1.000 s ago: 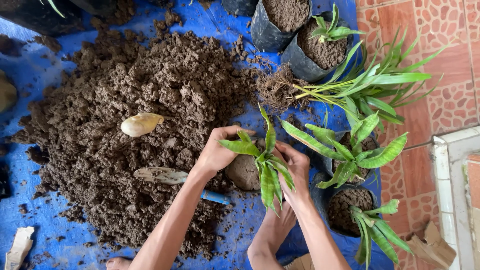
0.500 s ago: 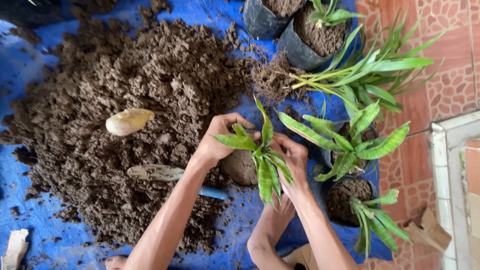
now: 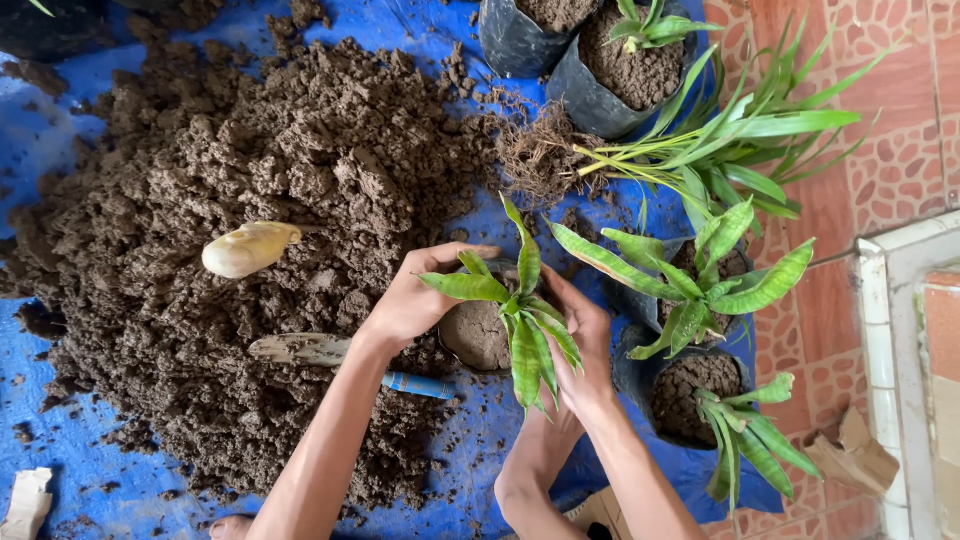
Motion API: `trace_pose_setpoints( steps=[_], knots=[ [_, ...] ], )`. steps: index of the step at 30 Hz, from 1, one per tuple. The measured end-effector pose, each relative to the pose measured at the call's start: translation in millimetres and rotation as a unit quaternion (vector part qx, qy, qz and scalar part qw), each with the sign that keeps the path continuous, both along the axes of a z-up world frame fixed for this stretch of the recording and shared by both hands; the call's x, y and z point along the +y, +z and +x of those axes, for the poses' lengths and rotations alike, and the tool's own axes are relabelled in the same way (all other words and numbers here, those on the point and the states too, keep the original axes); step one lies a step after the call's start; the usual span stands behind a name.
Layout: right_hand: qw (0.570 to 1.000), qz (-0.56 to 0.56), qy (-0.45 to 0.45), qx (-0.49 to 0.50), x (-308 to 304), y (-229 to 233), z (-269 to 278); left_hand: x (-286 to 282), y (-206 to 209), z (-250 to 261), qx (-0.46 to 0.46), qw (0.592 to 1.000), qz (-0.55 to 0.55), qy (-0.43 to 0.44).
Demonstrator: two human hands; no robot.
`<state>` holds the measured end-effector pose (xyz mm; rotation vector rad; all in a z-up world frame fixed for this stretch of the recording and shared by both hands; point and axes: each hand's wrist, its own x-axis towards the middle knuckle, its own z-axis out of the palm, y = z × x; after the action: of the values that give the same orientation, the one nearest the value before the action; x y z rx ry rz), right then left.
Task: Planting a small green plant into a plastic pot with soil
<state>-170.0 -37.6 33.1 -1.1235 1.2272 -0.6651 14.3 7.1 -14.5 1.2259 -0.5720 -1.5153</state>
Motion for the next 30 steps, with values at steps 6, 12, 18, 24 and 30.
trace_pose_setpoints(
  steps=[6,12,18,24,30],
  knots=[
    [0.996,-0.016,-0.033,-0.087,16.2,-17.4,-7.9,1.3,18.4,-7.0,-0.08,0.995,-0.037,0.034],
    [0.991,0.003,-0.073,-0.11,12.5,-14.4,-8.0,13.2,34.8,-6.4,-0.055,0.997,-0.046,-0.005],
    [0.997,-0.08,-0.001,0.012,2.1,-16.6,-17.2,9.5,49.7,-20.8,-0.161,0.983,-0.079,-0.03],
    [0.959,-0.243,0.023,0.144,-5.7,-20.3,-26.7,5.6,46.3,-24.8,-0.21,0.975,-0.053,-0.04],
    [0.967,-0.233,0.031,0.102,-3.6,-23.1,-31.6,4.9,36.5,-31.9,-0.287,0.956,-0.048,-0.046]
  ],
)
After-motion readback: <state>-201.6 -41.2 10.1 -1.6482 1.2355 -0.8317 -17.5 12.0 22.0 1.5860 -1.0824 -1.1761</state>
